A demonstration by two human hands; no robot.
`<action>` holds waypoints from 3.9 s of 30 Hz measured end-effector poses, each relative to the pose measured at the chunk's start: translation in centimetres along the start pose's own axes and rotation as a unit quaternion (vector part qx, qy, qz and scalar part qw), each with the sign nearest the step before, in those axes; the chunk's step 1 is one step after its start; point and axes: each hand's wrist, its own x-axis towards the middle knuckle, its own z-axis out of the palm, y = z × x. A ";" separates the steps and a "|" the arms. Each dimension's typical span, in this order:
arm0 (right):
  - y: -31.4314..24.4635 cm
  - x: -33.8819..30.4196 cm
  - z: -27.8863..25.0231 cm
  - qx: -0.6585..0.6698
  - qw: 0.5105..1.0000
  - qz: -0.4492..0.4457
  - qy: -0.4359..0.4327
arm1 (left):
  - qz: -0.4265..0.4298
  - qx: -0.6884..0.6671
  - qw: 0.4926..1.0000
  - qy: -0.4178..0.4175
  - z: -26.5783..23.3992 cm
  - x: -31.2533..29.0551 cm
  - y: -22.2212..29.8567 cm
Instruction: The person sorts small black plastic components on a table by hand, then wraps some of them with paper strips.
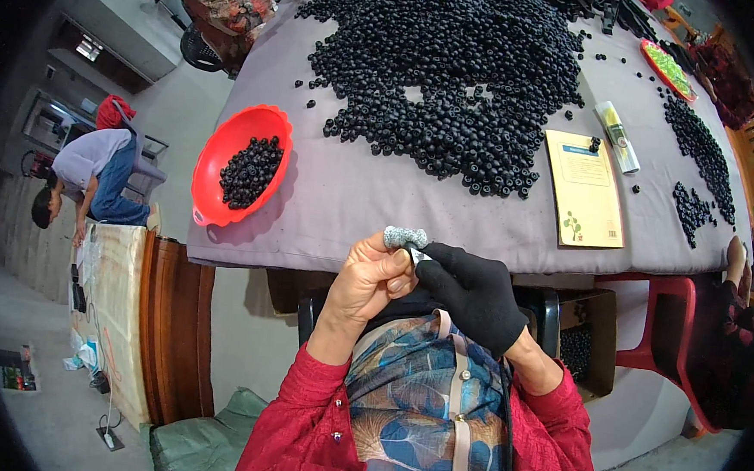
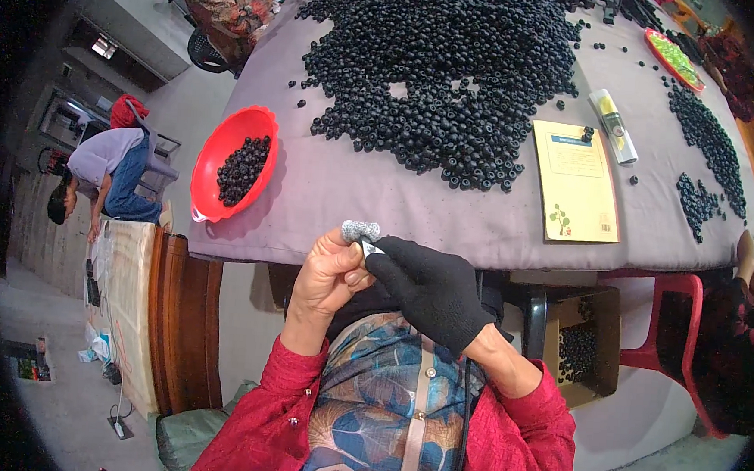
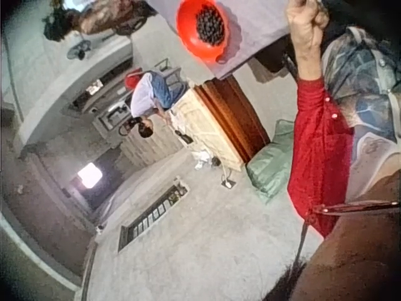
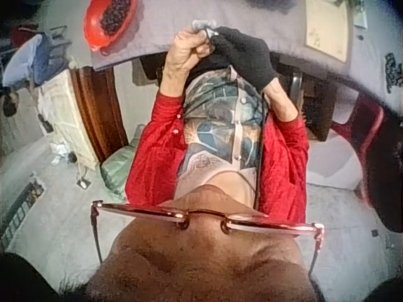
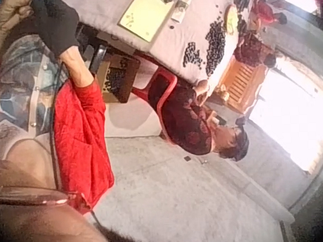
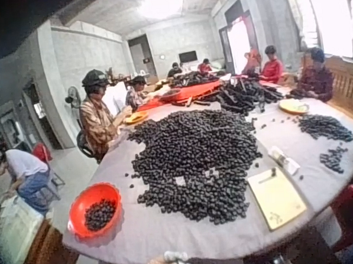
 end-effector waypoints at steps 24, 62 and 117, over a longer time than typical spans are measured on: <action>0.6 0.1 0.3 -0.043 0.999 -0.011 0.014 | -0.012 0.011 0.999 0.031 -0.1 0.1 -0.2; 0.4 1.2 -0.5 0.119 0.987 0.095 -0.060 | -0.037 -0.059 0.997 -0.014 0.9 0.2 -1.6; 2.4 1.9 -0.2 0.053 0.988 0.142 0.006 | 0.225 0.834 0.434 0.257 -11.2 13.6 4.3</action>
